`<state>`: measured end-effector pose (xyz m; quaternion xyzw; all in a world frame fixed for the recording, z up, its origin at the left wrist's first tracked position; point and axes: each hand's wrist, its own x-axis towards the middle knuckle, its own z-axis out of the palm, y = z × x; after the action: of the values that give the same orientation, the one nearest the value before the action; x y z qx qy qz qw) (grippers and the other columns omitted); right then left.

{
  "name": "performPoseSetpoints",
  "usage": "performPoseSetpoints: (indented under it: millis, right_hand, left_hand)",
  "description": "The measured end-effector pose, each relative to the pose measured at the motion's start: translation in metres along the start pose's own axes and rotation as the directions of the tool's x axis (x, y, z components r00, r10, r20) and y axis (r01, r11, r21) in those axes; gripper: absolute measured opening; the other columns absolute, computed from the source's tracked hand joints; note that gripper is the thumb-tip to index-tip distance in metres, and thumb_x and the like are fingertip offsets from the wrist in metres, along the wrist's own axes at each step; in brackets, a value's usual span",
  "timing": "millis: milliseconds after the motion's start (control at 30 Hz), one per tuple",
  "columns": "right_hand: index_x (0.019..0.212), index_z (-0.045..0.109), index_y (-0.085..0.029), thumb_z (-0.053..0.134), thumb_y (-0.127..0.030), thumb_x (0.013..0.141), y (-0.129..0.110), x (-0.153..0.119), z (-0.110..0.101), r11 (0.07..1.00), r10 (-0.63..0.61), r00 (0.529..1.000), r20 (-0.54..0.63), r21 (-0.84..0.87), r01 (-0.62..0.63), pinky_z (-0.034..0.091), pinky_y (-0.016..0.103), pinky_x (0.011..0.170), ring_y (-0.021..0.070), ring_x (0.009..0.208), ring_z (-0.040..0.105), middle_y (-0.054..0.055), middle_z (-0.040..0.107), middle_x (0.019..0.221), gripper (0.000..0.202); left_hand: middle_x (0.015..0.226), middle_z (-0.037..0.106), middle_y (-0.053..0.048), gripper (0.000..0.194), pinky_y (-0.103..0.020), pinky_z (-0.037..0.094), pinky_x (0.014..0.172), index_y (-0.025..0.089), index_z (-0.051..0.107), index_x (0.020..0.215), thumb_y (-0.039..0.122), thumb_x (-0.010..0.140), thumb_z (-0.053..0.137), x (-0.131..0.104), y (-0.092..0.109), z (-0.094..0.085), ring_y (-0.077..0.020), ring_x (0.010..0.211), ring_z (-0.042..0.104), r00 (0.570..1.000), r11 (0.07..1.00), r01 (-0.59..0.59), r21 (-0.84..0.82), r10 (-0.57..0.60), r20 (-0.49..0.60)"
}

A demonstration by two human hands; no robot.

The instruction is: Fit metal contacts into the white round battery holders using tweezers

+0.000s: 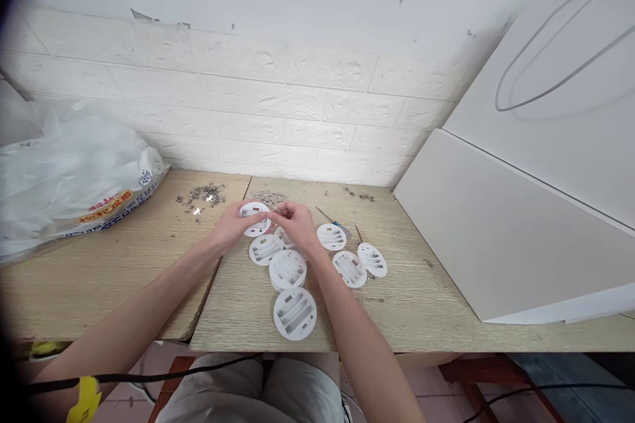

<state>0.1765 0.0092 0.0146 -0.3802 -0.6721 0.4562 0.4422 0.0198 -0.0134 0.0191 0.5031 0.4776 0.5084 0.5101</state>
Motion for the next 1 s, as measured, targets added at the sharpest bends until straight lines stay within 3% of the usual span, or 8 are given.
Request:
performPoseSetpoints:
  millis: [133,267,367,433,567,767,867,1000]
  right_hand:
    - [0.072,0.059,-0.016,0.064,-0.045,0.072,-0.004,0.002,-0.005,0.999,-0.011,1.0,0.016,-0.041,0.012,0.036,0.023,0.055,0.0106,0.059,0.047,-0.001,0.056,0.065,0.03]
    - [0.068,0.057,-0.017,0.058,-0.043,0.074,-0.006,0.007,-0.034,0.961,-0.078,0.964,-0.252,-0.277,0.005,0.036,0.024,0.057,0.0113,0.058,0.047,0.0,0.057,0.065,0.027]
    - [0.064,0.057,-0.018,0.055,-0.036,0.076,-0.001,0.007,-0.061,0.74,-0.043,0.902,-0.43,-0.621,-0.261,0.031,0.026,0.055,0.0136,0.057,0.048,0.002,0.058,0.063,0.021]
    - [0.066,0.06,-0.019,0.054,-0.033,0.076,0.004,0.006,-0.073,0.57,0.04,0.885,-0.464,-0.717,-0.402,0.03,0.027,0.055,0.0164,0.059,0.051,0.005,0.061,0.066,0.019]
    - [0.071,0.065,-0.019,0.055,-0.026,0.076,0.014,0.005,-0.077,0.438,0.153,0.885,-0.44,-0.772,-0.46,0.03,0.027,0.055,0.0201,0.069,0.058,0.01,0.067,0.076,0.012]
    - [0.072,0.062,-0.018,0.054,-0.022,0.078,0.023,0.006,-0.075,0.424,0.17,0.892,-0.418,-0.787,-0.449,0.029,0.028,0.055,0.0215,0.074,0.059,0.011,0.067,0.08,0.011]
    - [0.07,0.057,-0.017,0.051,-0.023,0.081,0.026,0.008,-0.076,0.448,0.09,0.92,-0.382,-0.81,-0.38,0.031,0.029,0.058,0.0214,0.075,0.058,0.012,0.065,0.082,0.014]
    - [0.078,0.054,-0.018,0.044,-0.028,0.086,0.018,0.011,-0.069,0.613,-0.107,0.957,-0.271,-0.776,-0.152,0.036,0.03,0.066,0.0203,0.078,0.056,0.01,0.064,0.087,0.017]
  left_hand:
    - [0.067,0.065,-0.002,0.031,-0.026,0.047,0.056,0.014,0.062,0.082,0.033,0.061,0.075,-0.002,0.003,0.002,-0.0151,0.059,0.061,1.0,1.0,0.02,-0.011,-0.02,-0.017]
    - [0.072,0.069,-0.006,0.031,-0.033,0.052,0.061,0.014,0.06,0.082,0.032,0.061,0.075,-0.003,0.007,0.003,-0.0189,0.061,0.064,0.997,0.994,0.071,-0.084,-0.073,-0.02]
    - [0.07,0.069,-0.006,0.028,-0.034,0.053,0.062,0.014,0.06,0.079,0.03,0.061,0.074,-0.003,0.009,0.002,-0.0191,0.06,0.065,0.996,0.991,0.079,-0.111,-0.084,-0.041]
    - [0.068,0.069,-0.006,0.027,-0.035,0.053,0.063,0.014,0.06,0.077,0.03,0.06,0.074,-0.002,0.009,0.001,-0.0193,0.06,0.065,0.996,0.992,0.073,-0.105,-0.079,-0.051]
    - [0.069,0.069,-0.006,0.03,-0.035,0.053,0.062,0.014,0.06,0.078,0.033,0.059,0.074,-0.001,0.008,-0.001,-0.0201,0.059,0.065,0.997,0.994,0.062,-0.086,-0.066,-0.045]
    - [0.064,0.067,-0.004,0.025,-0.031,0.05,0.058,0.014,0.059,0.076,0.031,0.062,0.071,-0.002,0.009,0.0,-0.0182,0.057,0.063,0.998,0.997,0.052,-0.06,-0.055,-0.042]
    - [0.066,0.067,-0.005,0.021,-0.031,0.05,0.059,0.015,0.061,0.075,0.031,0.064,0.07,-0.003,0.009,0.0,-0.0186,0.058,0.063,0.999,0.998,0.047,-0.045,-0.048,-0.022]
    - [0.071,0.068,-0.005,0.02,-0.034,0.051,0.062,0.017,0.061,0.075,0.03,0.064,0.07,-0.002,0.006,-0.002,-0.0194,0.059,0.064,0.999,0.997,0.041,-0.067,-0.043,-0.023]
